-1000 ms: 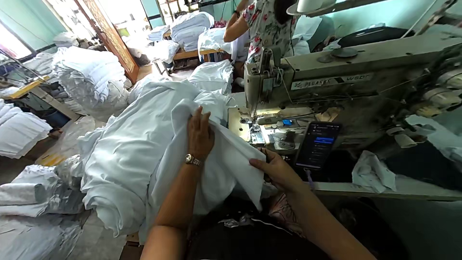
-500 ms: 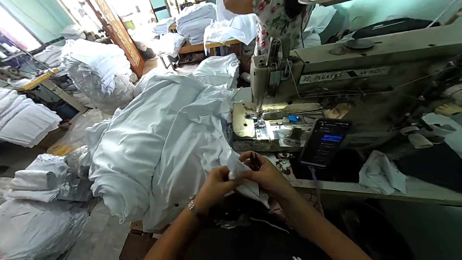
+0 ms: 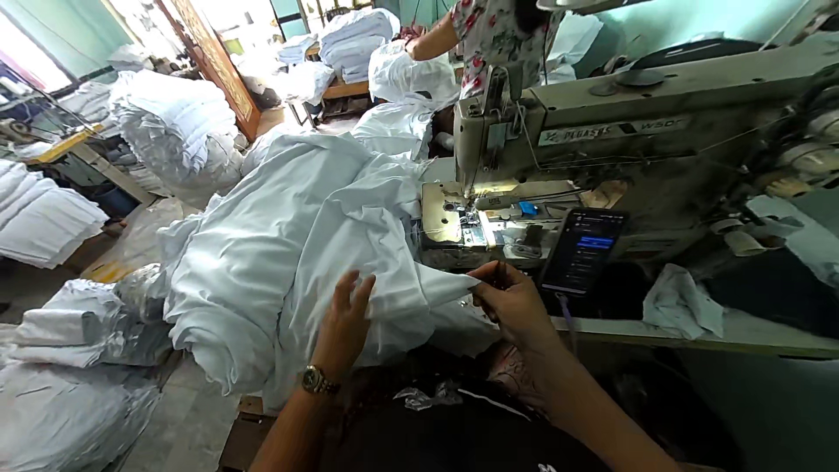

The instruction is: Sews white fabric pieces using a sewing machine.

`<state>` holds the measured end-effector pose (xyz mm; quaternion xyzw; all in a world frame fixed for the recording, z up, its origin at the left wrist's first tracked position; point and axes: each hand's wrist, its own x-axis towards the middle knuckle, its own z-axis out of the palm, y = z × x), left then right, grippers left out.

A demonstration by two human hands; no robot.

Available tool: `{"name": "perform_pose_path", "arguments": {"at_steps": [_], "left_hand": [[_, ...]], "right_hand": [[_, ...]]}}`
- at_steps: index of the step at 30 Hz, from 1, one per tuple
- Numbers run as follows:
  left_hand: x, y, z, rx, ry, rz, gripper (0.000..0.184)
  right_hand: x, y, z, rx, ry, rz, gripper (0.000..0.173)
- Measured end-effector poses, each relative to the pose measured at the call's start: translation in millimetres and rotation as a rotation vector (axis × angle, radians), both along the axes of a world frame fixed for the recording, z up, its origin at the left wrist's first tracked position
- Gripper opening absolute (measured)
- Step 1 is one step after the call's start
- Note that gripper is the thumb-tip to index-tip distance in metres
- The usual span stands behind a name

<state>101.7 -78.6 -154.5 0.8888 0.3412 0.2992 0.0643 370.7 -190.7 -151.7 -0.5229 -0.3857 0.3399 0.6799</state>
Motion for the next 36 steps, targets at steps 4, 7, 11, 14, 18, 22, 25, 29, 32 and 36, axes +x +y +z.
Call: {"name": "perform_pose_path", "arguments": {"at_steps": [4,7,11,14,18,22,25,29,32,36], "left_hand": [[-14,-13,-14,-0.156,-0.333,0.005,0.044],[-11,-13,4,-0.972,-1.102,-0.188,0.040],[-10,-3,10,-1.273,-1.305,-0.268,0.031],[-11,-2,12,-1.147,-1.126,-0.295,0.041],[-23,0,14,-1.026,-0.892,-0.426,0.025],[-20,-5,16,-0.598,-0.580,-0.297,0.020],[-12,-11,15,-0.319,-0.501,-0.118,0.014],[-5,-13,17,-0.142,-0.468,-0.070,0.011],[13,-9,34,-0.153,-0.546,-0.159,0.009],[73,7,65,-0.202,-0.601,-0.304,0.014]], "right_hand": [[4,2,-7,-0.155,0.481,0.355,0.011],[1,12,-18,-0.195,0.492,0.426,0.013],[-2,15,-20,-0.110,0.404,0.436,0.014],[2,10,-19,-0.049,0.244,0.427,0.012],[9,7,-19,0.063,-0.283,0.335,0.024],[9,5,-16,0.061,-0.580,0.177,0.020],[7,4,-18,0.088,-0.666,0.102,0.019],[5,4,-18,0.132,-0.721,0.011,0.018],[0,4,-16,0.159,-0.852,-0.066,0.019],[-1,-5,-10,0.174,-0.658,0.080,0.019]]}}
